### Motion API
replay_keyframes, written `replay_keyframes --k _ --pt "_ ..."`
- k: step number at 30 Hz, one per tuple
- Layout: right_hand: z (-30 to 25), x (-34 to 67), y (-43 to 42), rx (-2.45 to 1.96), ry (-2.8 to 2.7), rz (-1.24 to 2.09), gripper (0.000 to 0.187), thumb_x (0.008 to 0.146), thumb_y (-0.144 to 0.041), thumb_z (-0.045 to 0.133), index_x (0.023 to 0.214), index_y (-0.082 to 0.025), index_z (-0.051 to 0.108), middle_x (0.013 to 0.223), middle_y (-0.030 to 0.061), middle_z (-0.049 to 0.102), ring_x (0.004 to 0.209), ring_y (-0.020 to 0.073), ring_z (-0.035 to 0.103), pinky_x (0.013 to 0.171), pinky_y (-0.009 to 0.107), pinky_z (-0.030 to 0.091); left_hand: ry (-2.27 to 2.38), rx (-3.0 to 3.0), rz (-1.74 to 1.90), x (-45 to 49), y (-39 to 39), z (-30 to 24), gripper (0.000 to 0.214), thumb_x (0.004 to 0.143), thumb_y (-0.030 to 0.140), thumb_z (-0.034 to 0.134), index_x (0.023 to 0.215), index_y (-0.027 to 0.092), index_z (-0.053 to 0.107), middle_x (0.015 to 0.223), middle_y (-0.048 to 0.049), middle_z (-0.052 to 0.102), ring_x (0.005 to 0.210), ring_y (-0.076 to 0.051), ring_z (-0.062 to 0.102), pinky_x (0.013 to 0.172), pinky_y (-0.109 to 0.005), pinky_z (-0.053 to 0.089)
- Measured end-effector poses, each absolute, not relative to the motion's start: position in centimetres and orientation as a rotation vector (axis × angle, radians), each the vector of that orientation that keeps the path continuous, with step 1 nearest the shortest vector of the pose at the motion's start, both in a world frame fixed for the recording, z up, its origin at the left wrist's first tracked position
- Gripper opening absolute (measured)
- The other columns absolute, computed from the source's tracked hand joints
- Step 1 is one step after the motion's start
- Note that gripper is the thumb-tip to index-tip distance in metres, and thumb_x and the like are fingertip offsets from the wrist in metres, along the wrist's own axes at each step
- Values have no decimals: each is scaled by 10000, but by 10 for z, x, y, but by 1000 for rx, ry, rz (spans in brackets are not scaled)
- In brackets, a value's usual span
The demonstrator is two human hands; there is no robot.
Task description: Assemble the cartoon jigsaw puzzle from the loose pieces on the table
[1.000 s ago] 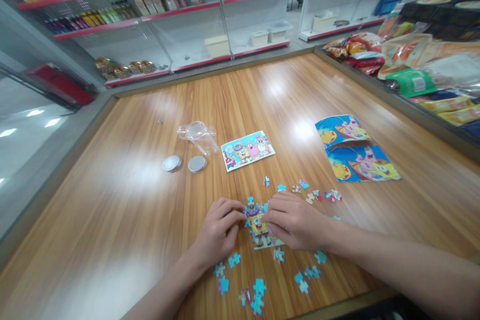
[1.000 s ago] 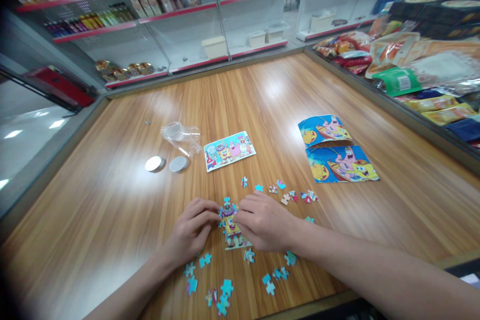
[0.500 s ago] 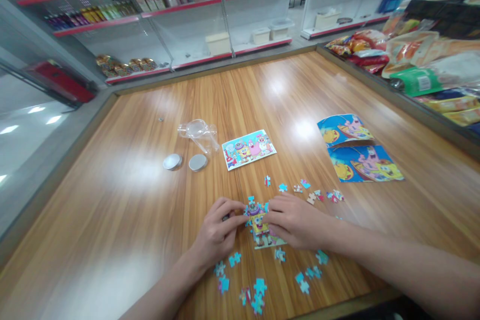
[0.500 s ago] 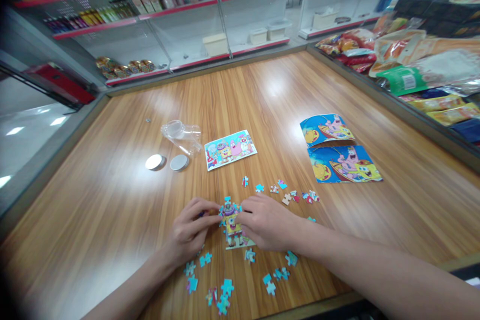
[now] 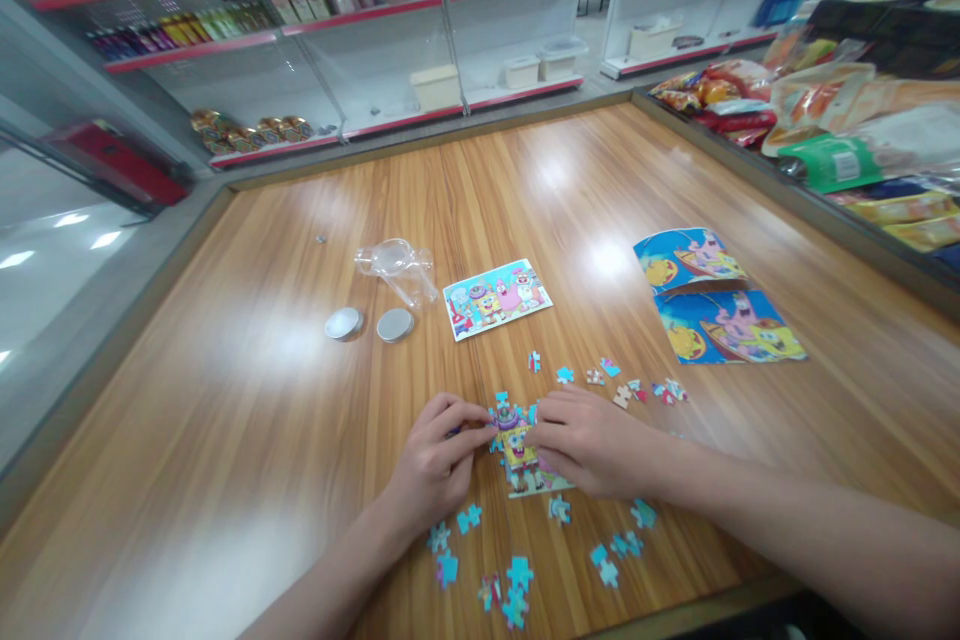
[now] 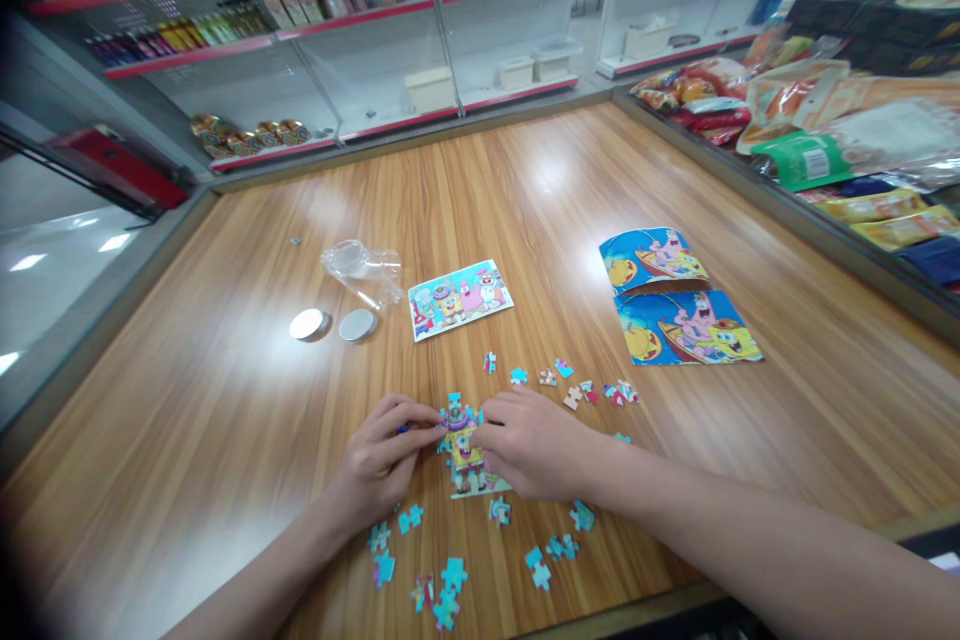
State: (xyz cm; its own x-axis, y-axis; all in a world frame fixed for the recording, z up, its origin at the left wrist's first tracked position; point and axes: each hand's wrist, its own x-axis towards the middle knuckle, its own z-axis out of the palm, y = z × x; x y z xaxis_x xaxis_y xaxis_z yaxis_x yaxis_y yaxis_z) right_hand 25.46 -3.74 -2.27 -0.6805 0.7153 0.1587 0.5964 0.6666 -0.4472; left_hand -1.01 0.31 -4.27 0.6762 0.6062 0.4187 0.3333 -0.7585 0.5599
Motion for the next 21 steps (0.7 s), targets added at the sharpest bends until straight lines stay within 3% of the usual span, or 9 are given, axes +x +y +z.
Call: replay_keyframes --k 11,21 --pt "-22 256 -37 -1052 -2598 513 137 963 -210 528 991 -179 658 879 61 621 835 198 541 768 333 383 676 2474 817 -10 5 -42 372 936 45 479 1148 228 722 1081 -128 699 947 -230 577 778 -431 569" --pt "-21 255 -38 -1081 -2603 557 184 964 -197 515 1077 -182 659 911 69 629 881 211 553 805 347 402 647 2499 753 -12 4 -42 456 888 -22 498 1201 248 690 1248 -106 658 1069 -258 542 885 -481 538"
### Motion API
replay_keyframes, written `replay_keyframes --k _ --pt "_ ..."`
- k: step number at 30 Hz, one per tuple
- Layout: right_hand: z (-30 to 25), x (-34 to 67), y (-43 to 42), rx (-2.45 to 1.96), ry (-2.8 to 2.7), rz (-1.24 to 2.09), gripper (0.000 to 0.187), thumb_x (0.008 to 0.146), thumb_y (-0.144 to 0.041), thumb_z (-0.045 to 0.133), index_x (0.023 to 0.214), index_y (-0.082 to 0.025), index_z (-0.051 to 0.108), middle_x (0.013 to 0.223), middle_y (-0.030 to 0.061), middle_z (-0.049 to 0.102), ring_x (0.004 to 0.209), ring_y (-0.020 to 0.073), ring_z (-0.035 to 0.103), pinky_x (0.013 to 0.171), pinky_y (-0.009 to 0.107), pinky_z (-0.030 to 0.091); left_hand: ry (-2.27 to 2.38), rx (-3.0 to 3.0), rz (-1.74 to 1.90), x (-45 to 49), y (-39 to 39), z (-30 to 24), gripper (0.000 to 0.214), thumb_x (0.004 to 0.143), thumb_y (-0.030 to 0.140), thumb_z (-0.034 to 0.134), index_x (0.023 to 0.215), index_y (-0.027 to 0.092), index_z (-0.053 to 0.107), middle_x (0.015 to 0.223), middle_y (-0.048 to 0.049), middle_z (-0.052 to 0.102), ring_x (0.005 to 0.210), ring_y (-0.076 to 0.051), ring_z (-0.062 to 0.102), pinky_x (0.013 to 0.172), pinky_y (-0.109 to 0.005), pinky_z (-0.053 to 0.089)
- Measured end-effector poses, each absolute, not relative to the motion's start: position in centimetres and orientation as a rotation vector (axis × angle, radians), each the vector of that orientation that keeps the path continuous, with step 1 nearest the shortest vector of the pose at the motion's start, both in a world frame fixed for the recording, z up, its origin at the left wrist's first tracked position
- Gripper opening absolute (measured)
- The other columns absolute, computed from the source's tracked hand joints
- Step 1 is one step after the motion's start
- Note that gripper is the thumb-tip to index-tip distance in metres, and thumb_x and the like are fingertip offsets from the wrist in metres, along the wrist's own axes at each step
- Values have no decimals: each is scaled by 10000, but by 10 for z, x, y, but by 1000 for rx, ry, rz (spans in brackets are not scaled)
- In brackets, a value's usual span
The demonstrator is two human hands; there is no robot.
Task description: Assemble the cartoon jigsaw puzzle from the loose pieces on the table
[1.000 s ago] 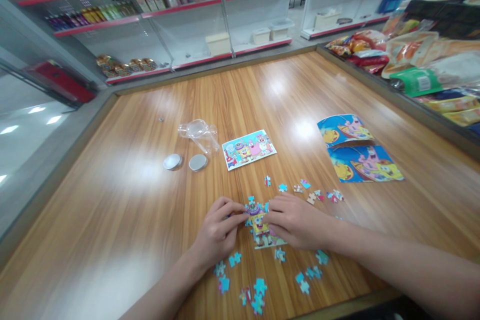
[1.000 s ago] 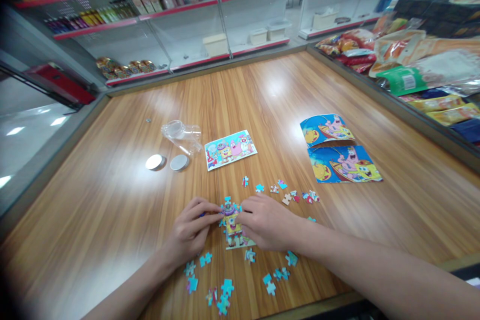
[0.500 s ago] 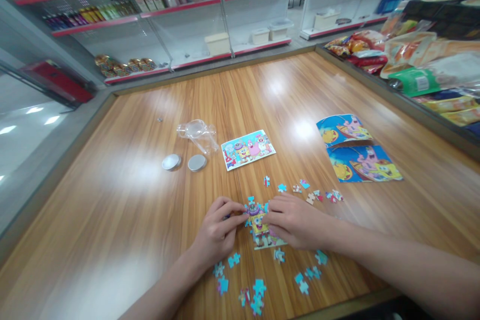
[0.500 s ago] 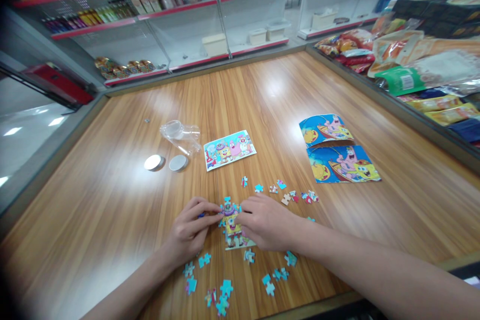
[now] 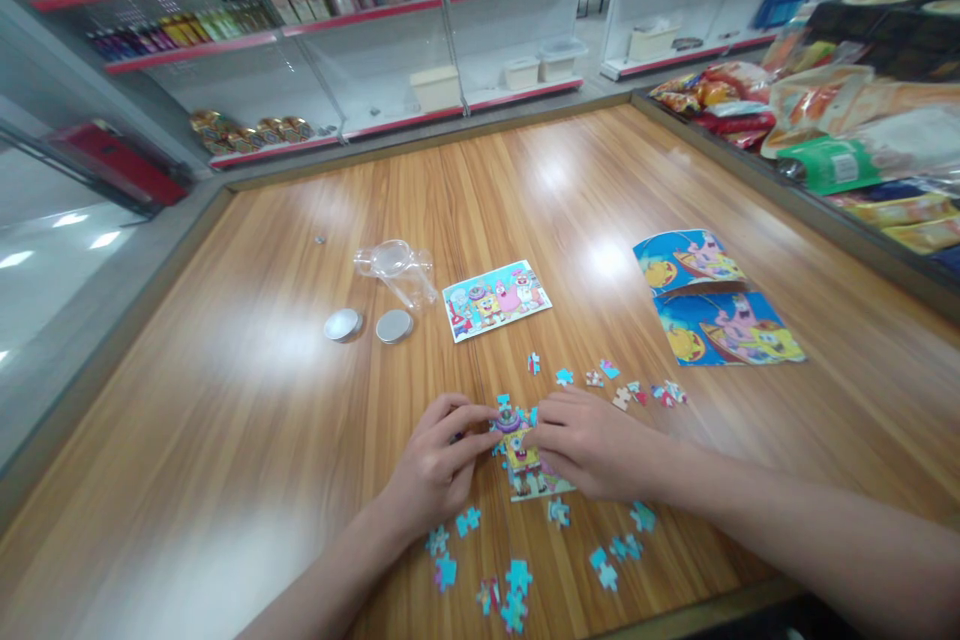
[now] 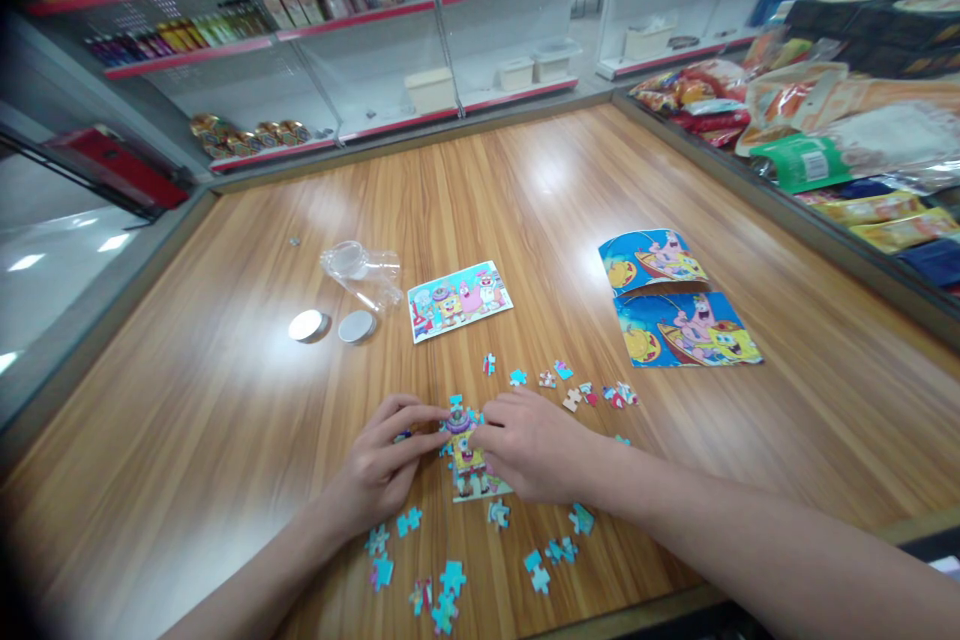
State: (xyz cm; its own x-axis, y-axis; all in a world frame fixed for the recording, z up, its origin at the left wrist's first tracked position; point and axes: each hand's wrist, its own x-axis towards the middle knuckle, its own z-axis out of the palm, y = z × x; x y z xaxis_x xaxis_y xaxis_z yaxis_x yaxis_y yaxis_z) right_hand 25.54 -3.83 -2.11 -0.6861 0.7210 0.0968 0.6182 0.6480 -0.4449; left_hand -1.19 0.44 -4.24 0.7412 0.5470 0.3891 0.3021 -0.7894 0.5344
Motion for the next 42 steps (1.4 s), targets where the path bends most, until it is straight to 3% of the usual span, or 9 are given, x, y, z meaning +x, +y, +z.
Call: replay_keyframes --k 7,15,22,27,33,37,42 --pt "-18 256 -38 -1109 -2617 575 190 968 -196 505 1083 -188 656 932 68 637 902 215 560 828 362 404 687 2501 698 -11 3 -41 521 896 -27 465 1354 194 576 1221 -129 655 1083 -256 537 936 -484 516" --pt "-19 255 -37 -1114 -2623 568 183 982 -213 494 1062 -183 655 924 71 634 894 214 557 817 359 397 671 2505 687 -11 4 -41 400 877 -40 489 1141 199 672 1235 -106 646 1080 -246 530 940 -464 506" --pt "-21 255 -39 -1096 -2624 526 151 968 -214 508 993 -178 653 902 70 640 861 210 562 787 355 401 662 2503 684 -11 4 -41 397 883 -41 480 1108 212 686 1232 -91 644 1078 -235 521 925 -451 507" --pt "-13 266 -31 -980 -2463 398 184 962 -166 503 954 -164 687 766 45 636 745 177 566 689 311 409 669 2500 683 -11 4 -40 409 877 -48 465 1105 205 694 1257 -106 622 1101 -241 523 929 -458 511" --pt "10 302 -17 -1275 -2084 226 141 935 -154 564 1004 -162 686 833 23 706 725 131 628 684 266 431 646 2480 724 -14 5 -43 425 872 -56 451 1097 201 702 1249 -123 616 1113 -250 535 915 -462 518" --pt "12 313 -12 -1582 -2195 271 145 934 -202 565 972 -187 703 842 22 688 780 160 637 693 289 410 619 2472 747 -14 7 -45 445 873 -64 451 1119 209 702 1263 -121 618 1115 -250 541 915 -461 518" --pt "5 305 -14 -1679 -2382 393 204 909 -251 613 1088 -209 701 955 48 680 885 197 639 706 296 395 607 2475 768 -14 8 -46 458 878 -66 447 1137 215 699 1256 -126 611 1120 -249 548 905 -448 522"
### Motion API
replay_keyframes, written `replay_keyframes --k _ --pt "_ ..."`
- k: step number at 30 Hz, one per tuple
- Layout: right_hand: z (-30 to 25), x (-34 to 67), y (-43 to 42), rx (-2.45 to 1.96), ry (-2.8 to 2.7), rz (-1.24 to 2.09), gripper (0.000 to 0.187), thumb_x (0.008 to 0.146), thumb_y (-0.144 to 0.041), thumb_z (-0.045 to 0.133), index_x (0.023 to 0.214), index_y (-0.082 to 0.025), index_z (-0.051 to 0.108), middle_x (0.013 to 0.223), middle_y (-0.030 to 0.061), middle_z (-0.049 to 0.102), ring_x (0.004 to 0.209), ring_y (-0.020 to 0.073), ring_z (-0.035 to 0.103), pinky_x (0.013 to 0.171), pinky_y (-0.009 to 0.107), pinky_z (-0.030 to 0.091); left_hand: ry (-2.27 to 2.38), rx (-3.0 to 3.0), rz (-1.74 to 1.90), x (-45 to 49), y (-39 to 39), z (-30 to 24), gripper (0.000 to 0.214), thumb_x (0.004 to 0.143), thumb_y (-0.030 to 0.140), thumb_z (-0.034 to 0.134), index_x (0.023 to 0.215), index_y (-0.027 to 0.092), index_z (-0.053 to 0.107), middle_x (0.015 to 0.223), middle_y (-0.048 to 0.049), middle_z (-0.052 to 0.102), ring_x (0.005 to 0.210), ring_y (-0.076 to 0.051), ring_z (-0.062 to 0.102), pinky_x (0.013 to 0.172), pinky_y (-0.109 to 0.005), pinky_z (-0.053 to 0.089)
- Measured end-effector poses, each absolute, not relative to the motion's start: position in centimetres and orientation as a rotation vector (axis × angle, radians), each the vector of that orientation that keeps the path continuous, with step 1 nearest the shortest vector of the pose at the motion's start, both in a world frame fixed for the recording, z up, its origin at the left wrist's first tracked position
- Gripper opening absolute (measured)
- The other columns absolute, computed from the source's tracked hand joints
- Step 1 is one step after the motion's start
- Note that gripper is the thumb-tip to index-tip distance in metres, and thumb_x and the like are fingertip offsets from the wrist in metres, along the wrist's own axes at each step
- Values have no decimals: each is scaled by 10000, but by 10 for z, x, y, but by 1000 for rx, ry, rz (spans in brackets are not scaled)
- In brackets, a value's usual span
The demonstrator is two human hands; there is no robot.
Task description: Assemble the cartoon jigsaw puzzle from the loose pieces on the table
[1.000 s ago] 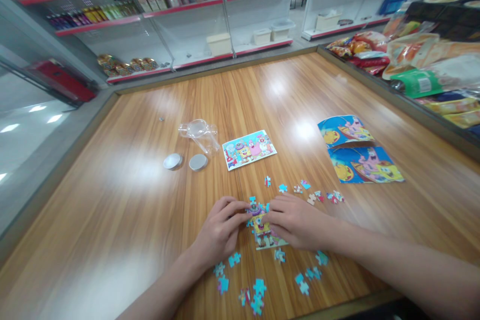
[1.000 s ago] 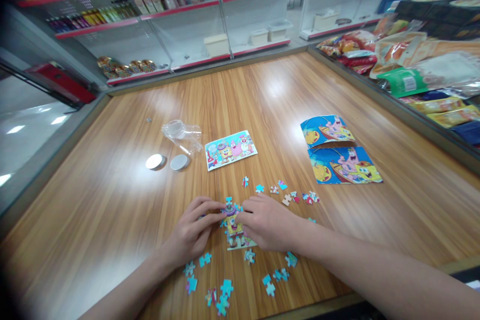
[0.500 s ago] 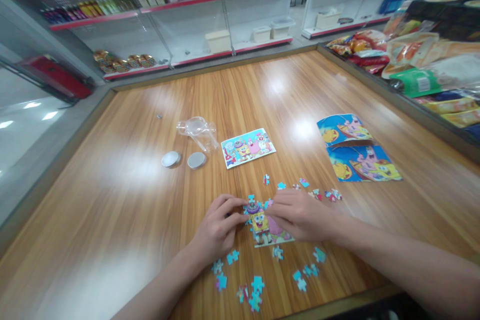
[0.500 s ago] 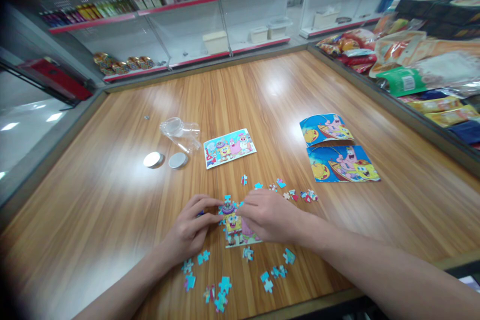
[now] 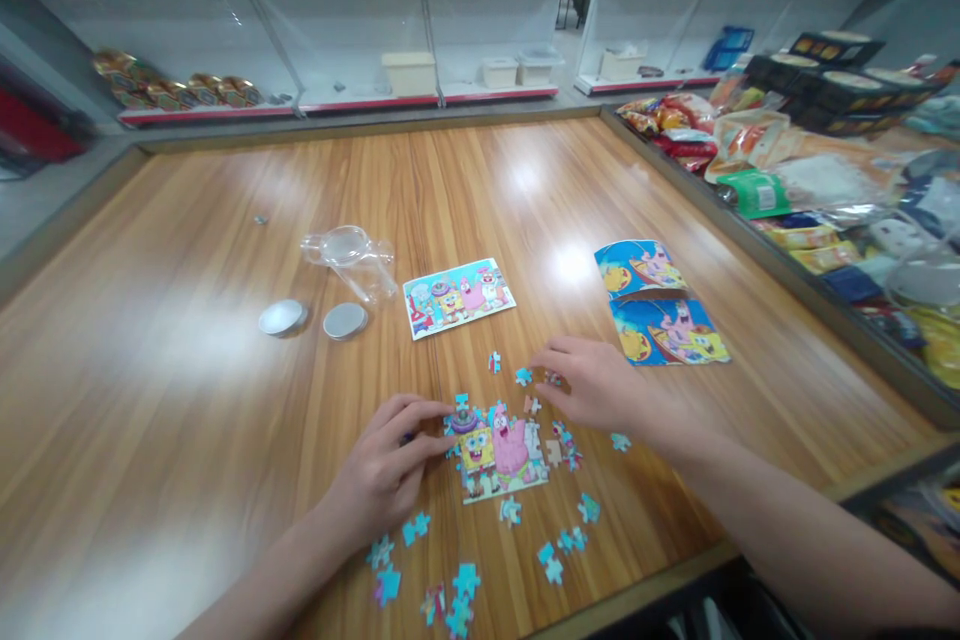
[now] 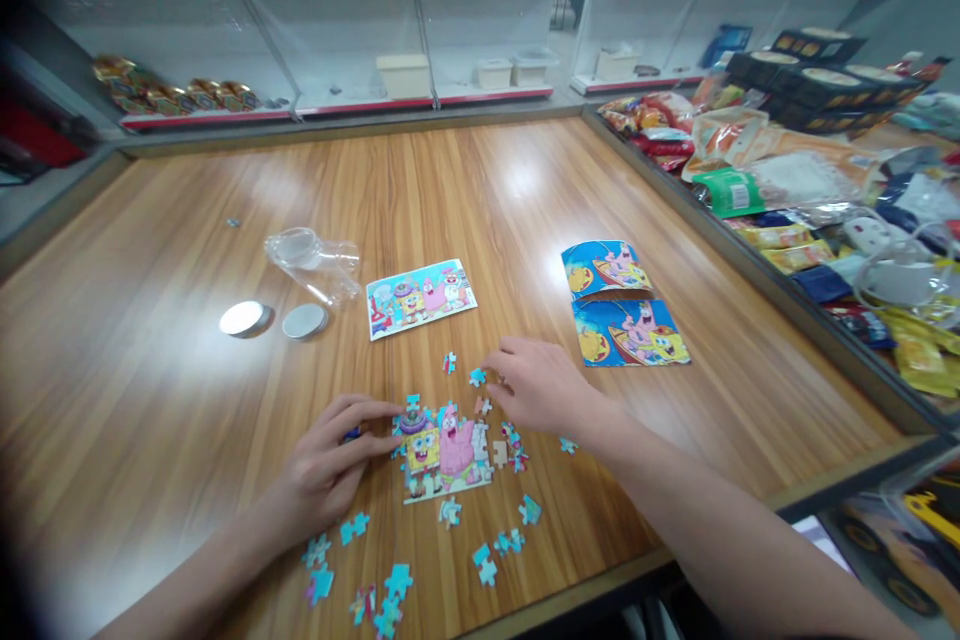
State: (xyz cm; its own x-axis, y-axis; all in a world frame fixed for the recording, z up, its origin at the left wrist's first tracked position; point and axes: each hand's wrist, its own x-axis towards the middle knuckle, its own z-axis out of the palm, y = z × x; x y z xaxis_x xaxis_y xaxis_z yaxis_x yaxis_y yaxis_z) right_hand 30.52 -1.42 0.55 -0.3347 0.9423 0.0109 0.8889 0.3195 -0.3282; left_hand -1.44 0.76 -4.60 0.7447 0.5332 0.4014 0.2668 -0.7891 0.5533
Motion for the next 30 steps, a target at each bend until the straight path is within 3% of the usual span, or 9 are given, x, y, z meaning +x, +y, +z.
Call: replay_keyframes --k 11,20,26,30 --pt "3 297 -18 -1662 -2434 469 163 951 -247 584 1071 -220 692 935 42 663 877 184 616 707 297 375 620 2463 737 -17 7 -52 462 877 -68 453 1147 216 695 1270 -124 591 1126 -247 540 911 -454 510" --pt "7 308 -13 -1698 -2394 473 158 944 -247 577 871 -198 708 880 29 695 839 164 626 711 285 373 621 2479 739 -16 8 -49 450 883 -58 455 1141 218 699 1267 -124 602 1118 -246 546 905 -452 519" --pt "23 336 -6 -1892 -2291 472 124 910 -281 615 965 -207 697 882 35 709 782 184 621 651 292 348 623 2502 728 -20 10 -55 407 911 -16 457 1132 218 706 1272 -133 612 1130 -250 554 910 -458 532" --pt "19 342 -8 -1869 -2333 645 326 783 -297 771 1077 -219 654 803 -1 686 727 168 623 595 257 353 609 2511 739 -21 11 -58 381 922 9 456 1120 212 708 1275 -138 617 1116 -249 569 888 -450 549"
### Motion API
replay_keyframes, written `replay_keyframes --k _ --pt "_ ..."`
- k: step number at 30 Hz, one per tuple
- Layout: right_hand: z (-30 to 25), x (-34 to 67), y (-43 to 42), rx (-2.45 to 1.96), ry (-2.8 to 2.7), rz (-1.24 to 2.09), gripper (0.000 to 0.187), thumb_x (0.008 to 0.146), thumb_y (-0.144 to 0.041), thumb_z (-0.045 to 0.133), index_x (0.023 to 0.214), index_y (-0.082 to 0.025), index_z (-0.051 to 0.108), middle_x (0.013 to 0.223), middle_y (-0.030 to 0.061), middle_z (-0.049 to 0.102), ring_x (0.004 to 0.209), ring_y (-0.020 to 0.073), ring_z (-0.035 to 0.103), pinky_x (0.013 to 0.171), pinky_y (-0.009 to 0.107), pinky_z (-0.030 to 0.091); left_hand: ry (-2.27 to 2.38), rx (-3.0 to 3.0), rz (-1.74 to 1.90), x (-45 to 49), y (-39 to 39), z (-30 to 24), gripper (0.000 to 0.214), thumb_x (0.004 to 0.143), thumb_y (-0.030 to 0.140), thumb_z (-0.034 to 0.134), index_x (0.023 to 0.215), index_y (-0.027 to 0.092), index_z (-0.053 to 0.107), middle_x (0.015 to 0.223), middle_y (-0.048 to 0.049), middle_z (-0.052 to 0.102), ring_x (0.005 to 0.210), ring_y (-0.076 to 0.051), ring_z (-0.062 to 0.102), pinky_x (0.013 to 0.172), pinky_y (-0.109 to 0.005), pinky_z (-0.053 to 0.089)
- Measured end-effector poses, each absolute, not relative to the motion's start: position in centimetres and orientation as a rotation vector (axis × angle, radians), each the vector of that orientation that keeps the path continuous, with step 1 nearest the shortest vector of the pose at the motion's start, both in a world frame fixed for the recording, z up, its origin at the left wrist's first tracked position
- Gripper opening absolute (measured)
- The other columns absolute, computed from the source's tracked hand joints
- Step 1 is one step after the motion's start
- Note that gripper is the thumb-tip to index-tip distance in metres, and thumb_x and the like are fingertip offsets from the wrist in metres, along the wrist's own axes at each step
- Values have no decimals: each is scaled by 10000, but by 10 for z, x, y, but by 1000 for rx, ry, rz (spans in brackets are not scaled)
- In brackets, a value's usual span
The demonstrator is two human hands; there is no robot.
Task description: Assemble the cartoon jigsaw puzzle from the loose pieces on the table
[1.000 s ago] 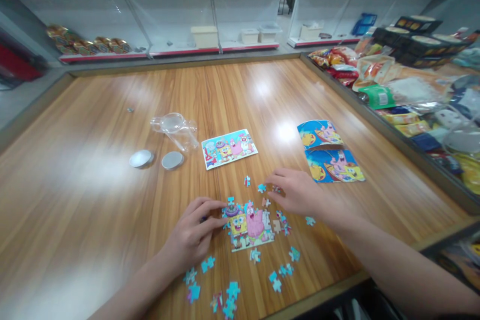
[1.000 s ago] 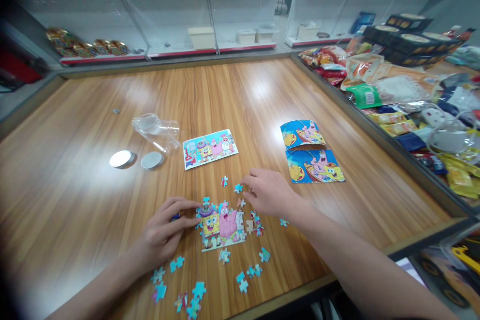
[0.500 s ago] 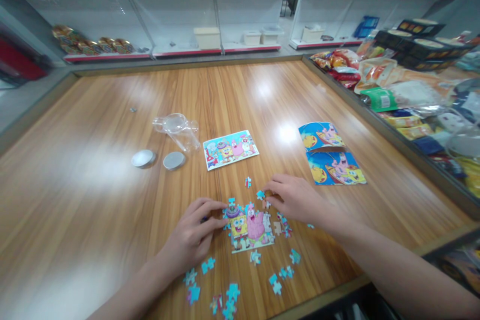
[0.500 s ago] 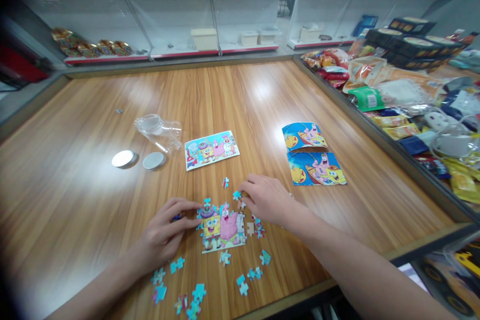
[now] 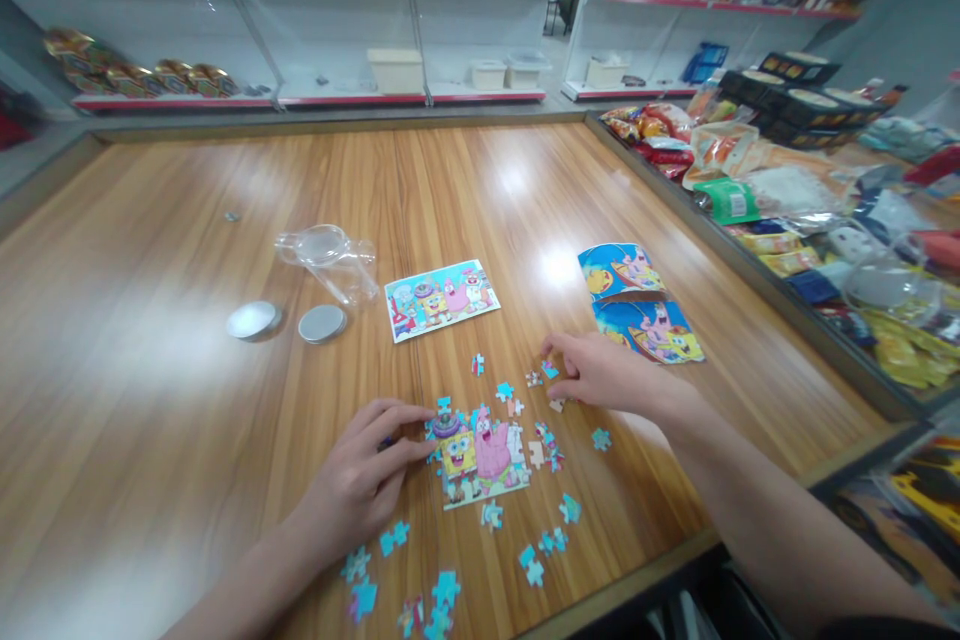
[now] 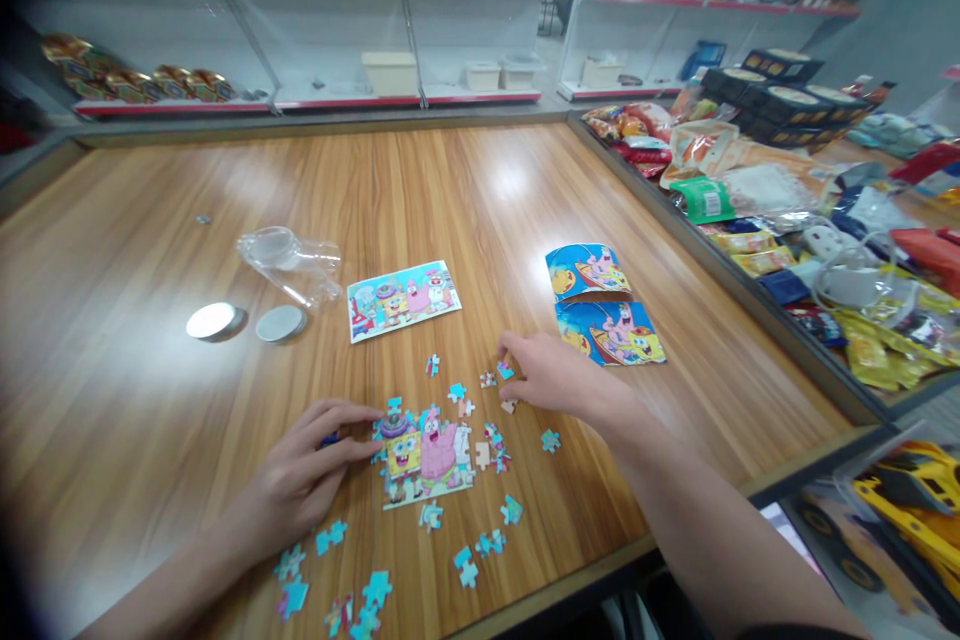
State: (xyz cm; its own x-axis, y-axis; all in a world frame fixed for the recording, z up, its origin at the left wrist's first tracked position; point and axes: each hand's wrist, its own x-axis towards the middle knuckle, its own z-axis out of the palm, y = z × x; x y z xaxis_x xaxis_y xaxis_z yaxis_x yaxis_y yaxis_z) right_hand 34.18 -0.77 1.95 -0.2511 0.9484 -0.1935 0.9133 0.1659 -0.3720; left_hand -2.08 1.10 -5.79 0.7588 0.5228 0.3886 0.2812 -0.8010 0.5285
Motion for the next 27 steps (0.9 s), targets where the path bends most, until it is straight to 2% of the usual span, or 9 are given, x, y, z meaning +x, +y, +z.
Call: replay_keyframes --k 9,18,23,27 --pt "7 335 -10 -1861 -2335 711 195 847 -287 725 1004 -205 644 861 38 690 801 188 629 671 271 393 617 2496 717 -19 9 -53 413 904 -30 470 1145 212 701 1269 -131 600 1131 -244 550 914 -448 524" --pt "11 336 -6 -1848 -2340 698 54 877 -211 653 908 -192 692 791 27 701 728 161 626 646 267 386 625 2499 719 -19 10 -56 421 905 -31 465 1144 223 701 1274 -126 604 1132 -246 557 917 -443 526" --pt "11 334 -7 -1812 -2359 682 65 885 -180 630 879 -189 694 818 30 703 736 157 620 654 264 395 629 2501 716 -19 9 -55 418 903 -28 470 1144 224 701 1270 -127 603 1132 -250 553 914 -451 530" --pt "13 332 -6 -1764 -2387 650 166 914 -108 550 913 -194 692 923 44 701 872 166 632 751 271 413 639 2501 711 -19 9 -52 391 914 -9 463 1116 218 710 1266 -127 609 1122 -248 562 911 -446 538"
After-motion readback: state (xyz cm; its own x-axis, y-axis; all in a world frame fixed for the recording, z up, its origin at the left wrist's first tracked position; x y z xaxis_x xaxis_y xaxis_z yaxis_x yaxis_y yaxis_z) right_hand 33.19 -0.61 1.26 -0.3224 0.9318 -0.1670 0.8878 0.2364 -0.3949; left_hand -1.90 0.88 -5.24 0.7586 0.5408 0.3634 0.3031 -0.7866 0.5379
